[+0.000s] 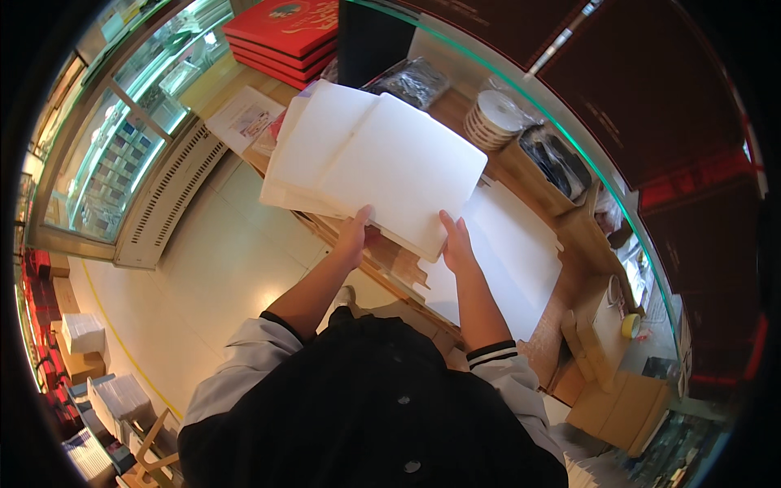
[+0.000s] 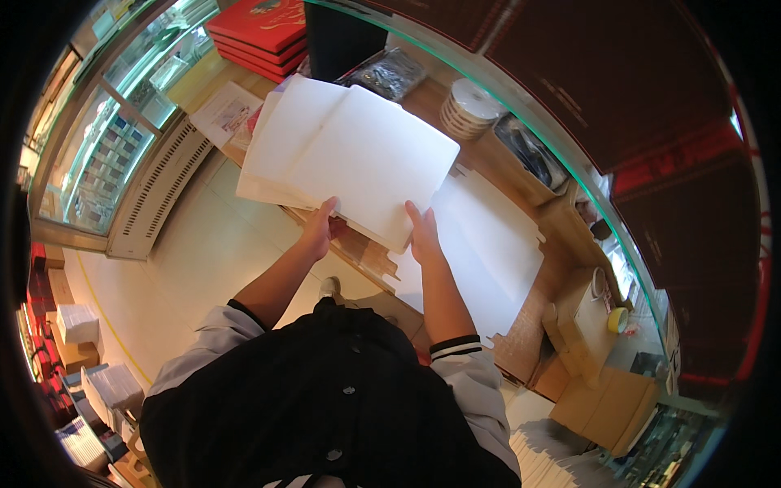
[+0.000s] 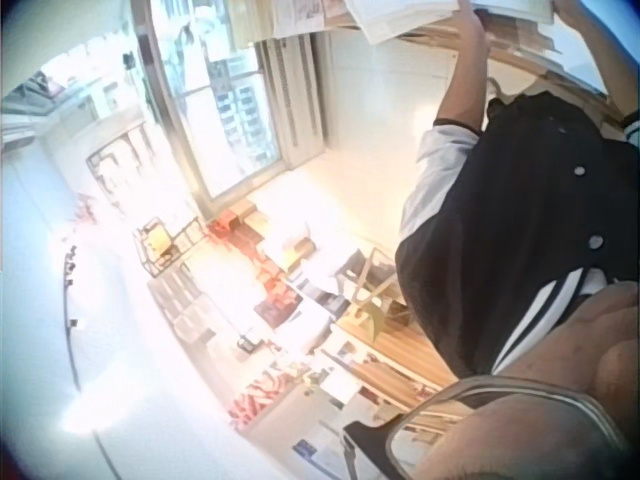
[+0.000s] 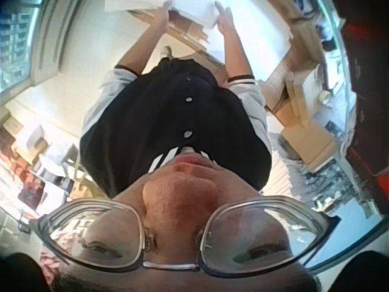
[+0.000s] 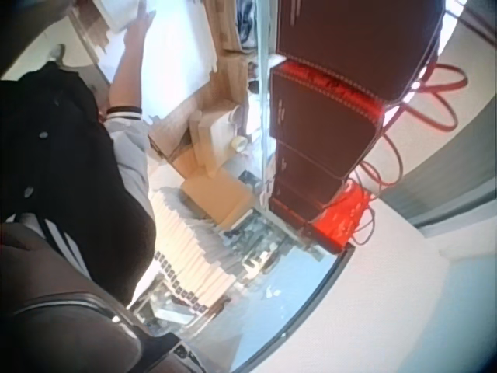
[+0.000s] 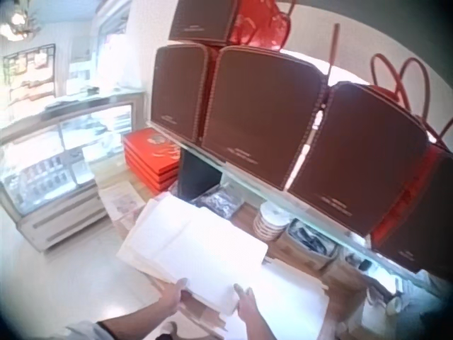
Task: The person assembles white cardboard boxes by folding and interlocking their flaps on a wooden table. They retrieve a stack of flat boxes from a plastic bag, then repeatedly fold each box into shape and stack the finished units.
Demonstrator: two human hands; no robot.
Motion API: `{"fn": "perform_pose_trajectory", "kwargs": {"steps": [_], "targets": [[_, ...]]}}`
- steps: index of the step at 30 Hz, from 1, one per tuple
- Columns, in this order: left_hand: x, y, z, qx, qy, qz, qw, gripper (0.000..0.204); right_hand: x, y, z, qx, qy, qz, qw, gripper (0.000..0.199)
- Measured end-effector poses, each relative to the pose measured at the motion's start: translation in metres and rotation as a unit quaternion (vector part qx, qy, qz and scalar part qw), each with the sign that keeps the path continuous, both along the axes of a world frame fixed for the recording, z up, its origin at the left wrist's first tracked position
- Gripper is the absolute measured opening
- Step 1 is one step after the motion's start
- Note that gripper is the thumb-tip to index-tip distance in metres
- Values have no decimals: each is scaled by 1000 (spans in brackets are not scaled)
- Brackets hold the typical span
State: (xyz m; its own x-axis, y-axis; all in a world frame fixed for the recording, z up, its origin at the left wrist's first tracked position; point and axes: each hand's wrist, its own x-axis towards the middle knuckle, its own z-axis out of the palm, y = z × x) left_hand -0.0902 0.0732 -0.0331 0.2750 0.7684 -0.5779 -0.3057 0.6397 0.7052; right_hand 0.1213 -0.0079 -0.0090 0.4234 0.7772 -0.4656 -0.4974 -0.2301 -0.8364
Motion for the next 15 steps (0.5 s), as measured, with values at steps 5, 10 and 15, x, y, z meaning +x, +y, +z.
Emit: {"fn": "perform_pose_trajectory", "kwargs": {"steps": [5,10,15], "targets": [[-93,28,76,157,176,-417,878,51,-21,40,2,57,-12,18,998,42],[-212,125,22,372,362,62,853,56,-31,73,8,15,-53,75,996,45],[-204,161,10,148,203,-58,966,75,-55,122,-8,-22,-248,112,962,68]]}}
